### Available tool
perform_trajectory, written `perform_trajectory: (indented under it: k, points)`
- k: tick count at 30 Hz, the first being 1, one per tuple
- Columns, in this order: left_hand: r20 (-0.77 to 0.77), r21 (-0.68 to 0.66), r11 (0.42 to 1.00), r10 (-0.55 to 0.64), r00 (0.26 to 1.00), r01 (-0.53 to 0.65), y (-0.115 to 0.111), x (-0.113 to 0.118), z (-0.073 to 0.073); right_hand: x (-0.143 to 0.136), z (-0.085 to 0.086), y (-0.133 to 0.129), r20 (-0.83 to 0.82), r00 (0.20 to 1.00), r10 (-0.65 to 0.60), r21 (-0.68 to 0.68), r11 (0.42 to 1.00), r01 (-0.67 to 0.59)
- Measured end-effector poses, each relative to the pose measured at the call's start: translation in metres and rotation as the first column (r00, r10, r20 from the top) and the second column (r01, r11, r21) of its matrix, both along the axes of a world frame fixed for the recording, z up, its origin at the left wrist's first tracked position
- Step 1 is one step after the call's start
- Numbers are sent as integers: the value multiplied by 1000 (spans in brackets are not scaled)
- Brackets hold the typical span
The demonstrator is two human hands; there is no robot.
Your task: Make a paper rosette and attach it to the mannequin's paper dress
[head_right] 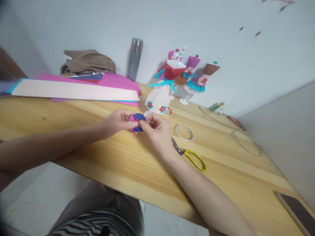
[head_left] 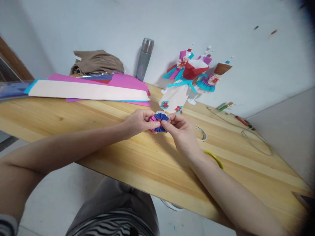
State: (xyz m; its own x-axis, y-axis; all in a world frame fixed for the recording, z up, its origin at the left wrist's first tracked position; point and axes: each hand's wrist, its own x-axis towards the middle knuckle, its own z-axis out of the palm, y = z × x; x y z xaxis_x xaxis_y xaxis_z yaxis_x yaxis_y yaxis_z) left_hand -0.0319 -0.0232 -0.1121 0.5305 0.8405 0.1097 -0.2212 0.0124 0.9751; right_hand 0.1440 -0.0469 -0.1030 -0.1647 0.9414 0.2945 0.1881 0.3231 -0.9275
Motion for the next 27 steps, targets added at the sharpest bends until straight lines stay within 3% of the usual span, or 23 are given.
perform_trajectory:
  k: [6, 8, 11, 13, 15, 17, 22, 27]
  points:
    - [34, -56, 997, -45, 998, 47, 1, -2, -1, 4, -1, 2, -19, 998, 52, -51, 997, -52]
    - [20, -76, 997, -26, 999, 28, 1, -2, 0, 6, 1, 2, 5, 1000, 28, -11, 1000, -28]
    - [4, -115, 993, 7, 1000, -6, 2, -2, 0, 8, 7, -2, 131, 991, -43, 198, 980, 16]
    - [7, -124, 992, 10, 1000, -9, 3, -3, 0, 8, 11, -5, 294, 953, -68, 377, 925, -50]
    - [19, -127, 992, 3, 1000, -1, 3, -4, 0, 8, 13, -6, 436, 896, -79, 475, 867, -154]
    - [36, -138, 990, -8, 999, 13, 3, -5, 1, 9, 13, -6, 484, 871, -87, 493, 849, -189]
    - [50, -166, 985, -32, 998, 40, 4, -6, 1, 9, 11, -4, 425, 902, -83, 439, 890, -124]
    - [58, -152, 986, -64, 996, 72, 5, -6, -2, 7, 11, -6, 401, 909, -111, 466, 879, -98]
